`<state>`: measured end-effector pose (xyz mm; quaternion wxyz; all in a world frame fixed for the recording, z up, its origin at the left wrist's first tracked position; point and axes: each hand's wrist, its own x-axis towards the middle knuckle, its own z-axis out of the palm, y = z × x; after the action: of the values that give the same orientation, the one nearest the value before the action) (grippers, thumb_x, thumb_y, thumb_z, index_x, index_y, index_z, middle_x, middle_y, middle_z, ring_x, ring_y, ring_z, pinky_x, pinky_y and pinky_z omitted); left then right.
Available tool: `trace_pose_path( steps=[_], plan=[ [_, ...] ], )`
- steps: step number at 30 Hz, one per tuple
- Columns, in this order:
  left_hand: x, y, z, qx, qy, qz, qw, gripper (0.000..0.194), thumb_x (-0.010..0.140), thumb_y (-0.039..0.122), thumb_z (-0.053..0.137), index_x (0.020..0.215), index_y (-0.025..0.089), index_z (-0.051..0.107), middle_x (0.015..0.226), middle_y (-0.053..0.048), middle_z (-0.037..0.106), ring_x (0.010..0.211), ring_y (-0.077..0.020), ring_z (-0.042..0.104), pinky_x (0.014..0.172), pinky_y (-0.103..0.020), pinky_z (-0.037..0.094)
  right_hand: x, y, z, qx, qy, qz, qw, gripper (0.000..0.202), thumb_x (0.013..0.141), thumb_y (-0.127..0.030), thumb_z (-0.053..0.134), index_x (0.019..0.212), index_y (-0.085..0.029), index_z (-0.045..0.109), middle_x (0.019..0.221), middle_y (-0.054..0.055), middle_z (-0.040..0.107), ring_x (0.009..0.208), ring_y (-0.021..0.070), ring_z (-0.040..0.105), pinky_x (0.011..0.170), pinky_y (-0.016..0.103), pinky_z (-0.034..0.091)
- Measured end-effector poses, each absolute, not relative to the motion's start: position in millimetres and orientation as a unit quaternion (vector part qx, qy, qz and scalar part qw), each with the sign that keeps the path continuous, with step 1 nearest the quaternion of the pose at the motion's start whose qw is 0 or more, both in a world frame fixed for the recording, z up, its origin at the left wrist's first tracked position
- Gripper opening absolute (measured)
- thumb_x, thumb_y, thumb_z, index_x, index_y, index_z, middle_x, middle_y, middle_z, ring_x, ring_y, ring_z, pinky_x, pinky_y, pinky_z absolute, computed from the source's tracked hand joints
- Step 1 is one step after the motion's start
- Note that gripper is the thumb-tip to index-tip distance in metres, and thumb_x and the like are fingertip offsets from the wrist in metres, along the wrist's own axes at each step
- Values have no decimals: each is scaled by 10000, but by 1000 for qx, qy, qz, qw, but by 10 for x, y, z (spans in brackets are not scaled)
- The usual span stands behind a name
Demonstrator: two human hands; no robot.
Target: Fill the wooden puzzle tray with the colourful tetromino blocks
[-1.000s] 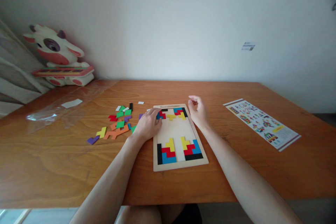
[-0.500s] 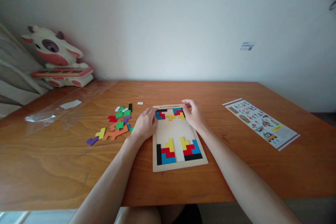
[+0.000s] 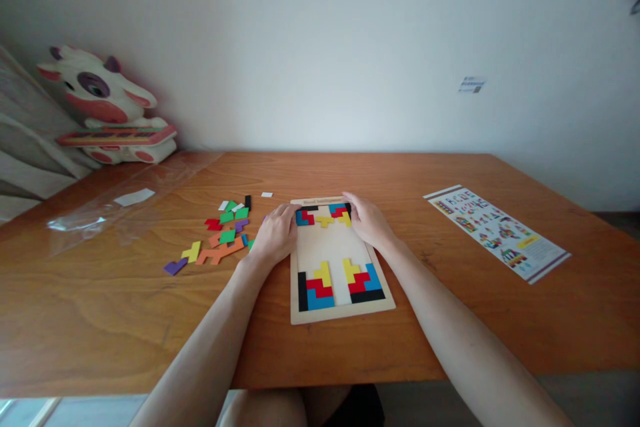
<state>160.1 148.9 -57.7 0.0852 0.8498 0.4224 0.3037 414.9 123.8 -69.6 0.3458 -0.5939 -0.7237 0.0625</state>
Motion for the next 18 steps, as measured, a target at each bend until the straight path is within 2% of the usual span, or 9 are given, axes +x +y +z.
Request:
trace_pose_path(
  steps=[4, 9, 18],
  plan=[
    [1603, 1483, -569, 847, 427, 306, 84, 345, 933, 134, 413, 1216, 145, 611, 1189, -131, 673, 1112, -245, 647, 995, -393, 518, 4128, 1202, -618, -610, -719, 45, 329, 420, 947, -129, 419, 1337, -154, 576, 1240, 128, 712, 1148, 246, 675, 1026, 407, 503],
    [1605, 1480, -553, 842, 434, 309, 82, 328, 960, 167, 394, 1204, 146, 612, 1177, -127, 682, 1097, -248, 654, 985, -397, 523, 4101, 1126, -461, -650, -698, 26, 300, 297, 979, -281, 482, 1153, -194, 706, 1115, 99, 765, 1019, 267, 723, 880, 373, 542],
    [1604, 1476, -529, 836, 439, 316, 91, 318, 978, 212, 370, 1154, 164, 630, 1153, -113, 694, 1082, -245, 658, 965, -391, 531, 4083, 1094, -408, -673, -687, -20, 272, 321, 993, -352, 464, 973, -238, 764, 891, 77, 790, 791, 254, 731, 650, 318, 479]
  ],
)
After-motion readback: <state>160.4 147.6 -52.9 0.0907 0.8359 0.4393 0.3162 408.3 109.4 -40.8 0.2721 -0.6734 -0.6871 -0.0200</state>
